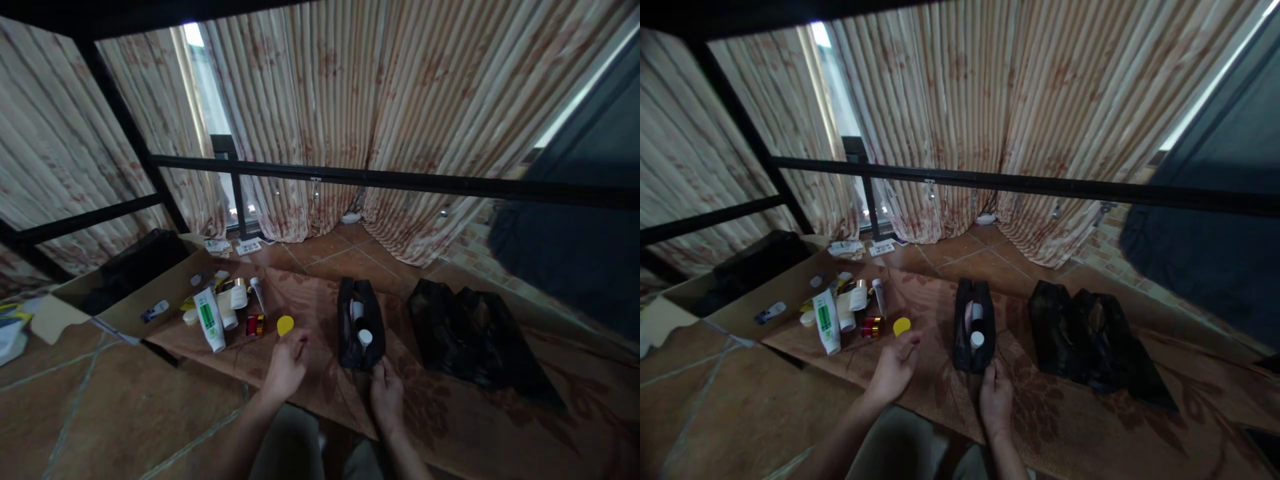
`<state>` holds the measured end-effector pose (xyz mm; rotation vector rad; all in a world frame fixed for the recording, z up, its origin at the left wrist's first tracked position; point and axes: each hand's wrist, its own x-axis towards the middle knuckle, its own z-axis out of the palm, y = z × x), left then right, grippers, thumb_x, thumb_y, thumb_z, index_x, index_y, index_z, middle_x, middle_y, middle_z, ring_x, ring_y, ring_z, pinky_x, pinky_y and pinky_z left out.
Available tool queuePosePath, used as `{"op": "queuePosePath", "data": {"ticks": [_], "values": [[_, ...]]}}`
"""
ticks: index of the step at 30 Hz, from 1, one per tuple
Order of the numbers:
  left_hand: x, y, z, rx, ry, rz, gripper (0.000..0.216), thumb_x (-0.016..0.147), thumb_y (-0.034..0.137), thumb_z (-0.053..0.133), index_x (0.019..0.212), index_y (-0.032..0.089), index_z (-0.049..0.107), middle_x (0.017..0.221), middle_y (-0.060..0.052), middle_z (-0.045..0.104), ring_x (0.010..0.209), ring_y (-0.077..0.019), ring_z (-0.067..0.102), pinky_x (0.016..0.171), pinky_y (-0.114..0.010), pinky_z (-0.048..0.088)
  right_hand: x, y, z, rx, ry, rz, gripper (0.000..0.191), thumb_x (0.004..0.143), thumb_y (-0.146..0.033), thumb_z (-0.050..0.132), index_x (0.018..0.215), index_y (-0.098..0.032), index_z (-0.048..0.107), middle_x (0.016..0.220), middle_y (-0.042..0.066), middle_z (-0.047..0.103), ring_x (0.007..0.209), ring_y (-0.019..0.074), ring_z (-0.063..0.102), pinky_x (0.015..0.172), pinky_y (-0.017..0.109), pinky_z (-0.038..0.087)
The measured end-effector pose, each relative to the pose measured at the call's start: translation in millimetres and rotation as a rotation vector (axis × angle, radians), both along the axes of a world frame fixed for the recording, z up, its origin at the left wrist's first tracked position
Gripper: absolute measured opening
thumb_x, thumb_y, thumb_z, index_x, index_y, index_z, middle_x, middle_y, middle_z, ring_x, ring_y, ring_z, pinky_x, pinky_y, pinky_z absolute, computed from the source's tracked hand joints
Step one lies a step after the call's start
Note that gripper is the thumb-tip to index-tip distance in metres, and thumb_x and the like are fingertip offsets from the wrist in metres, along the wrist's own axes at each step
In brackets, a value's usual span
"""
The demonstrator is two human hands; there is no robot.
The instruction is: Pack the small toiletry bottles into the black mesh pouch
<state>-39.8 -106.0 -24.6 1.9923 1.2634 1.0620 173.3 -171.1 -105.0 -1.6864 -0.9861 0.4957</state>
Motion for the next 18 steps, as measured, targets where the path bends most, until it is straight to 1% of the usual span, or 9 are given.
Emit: {"op": "queuePosePath", "data": {"ticks": [3,5,7,9,11,13,15,17,18], "values": [[-19,-13,-11.2,-0.023,-0.008,0.053,0.02,0.08,0.018,0.047,0.094,0.021,0.061,0.093,-0.004,0.066,0.091,-0.0167,0.062,0.083,-0.03,0.048,2,-2,-1.3,-0.05,-0.014,-0.013,0.052,0.082,-0.052,0.037,0.101,-0.012,0.064,0.092,0.012,0.069,0.086,0.0239,0.061,0.076,0.031,0.044],[-33,-15,-14.6,-0.015,-0.042,0.109,0.022,0.079,0.018,0.047,0.095,0.021,0.061,0.096,-0.005,0.066,0.093,-0.017,0.062,0.084,-0.03,0.048,3,-2,-3.0,-0.07,-0.017,-0.028,0.053,0.08,-0.052,0.038,0.103,-0.012,0.064,0.089,0.011,0.069,0.086,0.0244,0.061,0.074,0.031,0.044],[-49,-13,-16.8,-0.008,-0.085,0.2,0.025,0.078,0.017,0.047,0.098,0.021,0.061,0.098,-0.005,0.066,0.094,-0.0169,0.062,0.085,-0.03,0.048,5,-2,-5.2,-0.094,-0.015,-0.037,0.053,0.08,-0.053,0.038,0.105,-0.013,0.064,0.09,0.012,0.069,0.087,0.0249,0.061,0.073,0.03,0.044],[-67,-8,-18.6,-0.013,-0.113,0.326,0.025,0.077,0.02,0.047,0.099,0.02,0.06,0.097,-0.005,0.066,0.092,-0.0173,0.062,0.084,-0.031,0.049,6,-2,-7.5,-0.109,-0.004,-0.025,0.053,0.079,-0.053,0.038,0.106,-0.014,0.063,0.097,0.012,0.068,0.089,0.0251,0.061,0.073,0.03,0.044],[-86,-2,-19.7,-0.028,-0.121,0.486,0.026,0.077,0.023,0.048,0.1,0.018,0.059,0.095,-0.006,0.066,0.089,-0.0185,0.063,0.082,-0.031,0.05,8,-1,-9.3,-0.115,0.009,-0.014,0.053,0.079,-0.053,0.039,0.106,-0.014,0.063,0.1,0.012,0.068,0.089,0.0249,0.061,0.074,0.03,0.044],[-104,5,-20.2,-0.036,-0.093,0.66,0.029,0.077,0.026,0.048,0.102,0.017,0.058,0.094,-0.007,0.065,0.086,-0.0196,0.063,0.079,-0.032,0.05,9,-1,-10.0,-0.137,0.006,-0.019,0.054,0.079,-0.053,0.039,0.105,-0.013,0.063,0.098,0.013,0.068,0.088,0.0249,0.061,0.073,0.03,0.044],[-119,11,-20.2,-0.055,-0.043,0.802,0.034,0.076,0.029,0.048,0.107,0.016,0.056,0.096,-0.009,0.063,0.082,-0.0201,0.063,0.077,-0.033,0.05,10,-1,-9.5,-0.175,-0.013,-0.027,0.054,0.079,-0.053,0.038,0.104,-0.013,0.063,0.096,0.013,0.068,0.087,0.0252,0.062,0.072,0.031,0.044],[-129,16,-19.8,-0.089,0.021,0.896,0.041,0.076,0.032,0.049,0.113,0.014,0.052,0.101,-0.011,0.06,0.084,-0.0212,0.062,0.078,-0.035,0.05,10,-2,-8.4,-0.207,-0.038,-0.033,0.053,0.079,-0.051,0.037,0.103,-0.013,0.064,0.095,0.013,0.069,0.084,0.0249,0.062,0.071,0.031,0.044],[-132,19,-19.4,-0.108,0.064,0.928,0.044,0.076,0.033,0.05,0.115,0.013,0.05,0.105,-0.013,0.058,0.09,-0.0228,0.061,0.081,-0.036,0.049,10,-2,-7.9,-0.22,-0.046,-0.035,0.053,0.079,-0.051,0.036,0.102,-0.013,0.064,0.093,0.013,0.069,0.082,0.0247,0.062,0.07,0.031,0.044]]}}
